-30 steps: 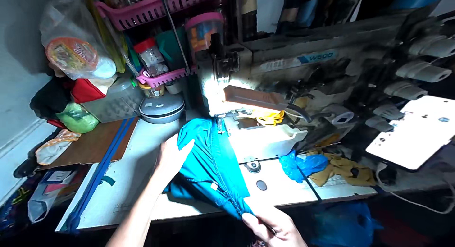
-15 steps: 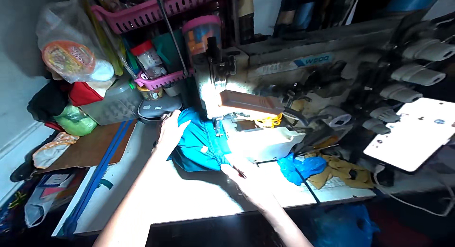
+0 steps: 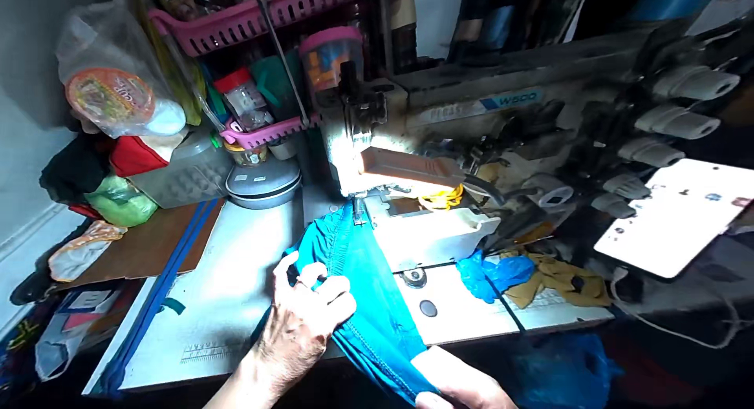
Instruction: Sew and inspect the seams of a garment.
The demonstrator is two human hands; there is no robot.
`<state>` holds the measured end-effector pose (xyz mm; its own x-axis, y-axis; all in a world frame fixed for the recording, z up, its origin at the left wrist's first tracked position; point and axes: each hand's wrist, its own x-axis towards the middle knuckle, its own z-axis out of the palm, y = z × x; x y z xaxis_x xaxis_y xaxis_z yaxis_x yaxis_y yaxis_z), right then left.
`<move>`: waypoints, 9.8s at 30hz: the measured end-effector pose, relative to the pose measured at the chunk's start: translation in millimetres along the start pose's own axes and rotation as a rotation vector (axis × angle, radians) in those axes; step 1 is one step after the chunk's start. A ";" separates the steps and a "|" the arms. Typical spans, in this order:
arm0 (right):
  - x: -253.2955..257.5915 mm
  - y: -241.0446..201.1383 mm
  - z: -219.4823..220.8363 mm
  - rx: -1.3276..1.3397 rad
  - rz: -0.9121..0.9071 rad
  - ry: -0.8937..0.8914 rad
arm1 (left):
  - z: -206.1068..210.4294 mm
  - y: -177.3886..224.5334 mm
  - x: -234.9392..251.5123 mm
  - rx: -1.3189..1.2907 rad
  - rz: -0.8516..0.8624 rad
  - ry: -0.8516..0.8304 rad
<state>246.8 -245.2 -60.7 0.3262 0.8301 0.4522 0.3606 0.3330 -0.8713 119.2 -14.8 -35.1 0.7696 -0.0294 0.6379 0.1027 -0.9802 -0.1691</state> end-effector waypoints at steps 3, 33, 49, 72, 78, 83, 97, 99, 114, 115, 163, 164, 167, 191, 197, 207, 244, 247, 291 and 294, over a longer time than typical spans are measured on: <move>5.6 4.0 -1.3 0.013 0.023 0.020 | -9.4 -7.7 9.5 0.037 0.065 -0.046; 41.3 35.7 41.7 -0.024 0.318 0.375 | -22.5 -52.4 77.6 -0.158 -0.228 -0.576; 16.5 52.3 3.7 -0.313 0.310 0.153 | 39.6 -152.5 89.6 -0.060 -0.840 -0.636; 95.3 -41.7 0.4 0.269 0.223 -0.834 | -120.0 -34.3 9.2 -1.281 -0.158 -0.377; 72.6 -17.3 -62.3 -0.291 0.287 -0.461 | -108.2 -62.5 -42.6 -1.096 -0.665 -0.399; 60.5 -7.8 -48.9 -0.433 0.168 -0.216 | -81.3 -32.9 -45.5 -0.860 -0.712 -0.403; 51.3 -112.0 -75.9 -0.251 0.030 -0.098 | -162.1 -24.2 -31.1 -1.167 -0.378 -0.260; 59.3 -119.1 -71.8 -0.219 0.066 -0.055 | -167.8 -31.0 -22.9 -1.179 -0.384 -0.273; 39.6 -36.6 17.3 -0.342 -0.130 0.067 | -45.9 -8.2 -26.6 -0.844 -1.008 0.251; 29.2 -42.1 32.0 -0.336 -0.165 0.033 | -34.1 -3.9 -27.6 -1.026 -1.038 0.401; 119.1 1.1 -59.3 -0.196 0.550 0.516 | -6.6 -50.3 43.5 -0.833 -0.863 -0.016; 120.2 0.6 -61.3 -0.209 0.555 0.511 | -8.3 -52.5 44.2 -0.818 -0.857 -0.020; 118.5 1.6 -66.0 -0.169 0.574 0.526 | -13.5 -59.4 42.7 -0.758 -0.877 -0.026; 124.1 -115.3 -6.8 -0.011 -0.082 -0.056 | -224.4 -58.9 -42.0 -1.060 -0.480 -0.603; 115.7 -129.2 140.5 0.132 -0.246 -0.452 | -378.5 -33.0 -142.4 -0.258 -0.781 -0.323; -5.0 -118.9 289.8 0.256 -0.182 -1.279 | -484.2 194.1 -324.3 -0.648 -1.337 -0.096; -83.5 72.8 101.7 -0.167 0.505 -0.686 | -49.0 29.5 -157.7 -1.000 -0.664 -1.260; -48.9 63.5 71.4 0.121 0.639 -0.526 | -70.7 13.3 -129.0 -1.094 -0.776 -1.134; 25.8 -14.4 -4.5 0.102 0.063 0.090 | -81.1 8.5 -36.7 -1.186 -0.750 -0.213; 26.5 -11.2 -2.8 -0.137 -0.061 0.052 | -81.5 10.5 -35.9 -1.177 -0.720 -0.226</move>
<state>253.9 -228.1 -38.5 0.3438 0.7849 0.5155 0.4957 0.3146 -0.8095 41.3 -39.9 1.5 0.8698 0.4663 0.1612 0.0177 -0.3561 0.9343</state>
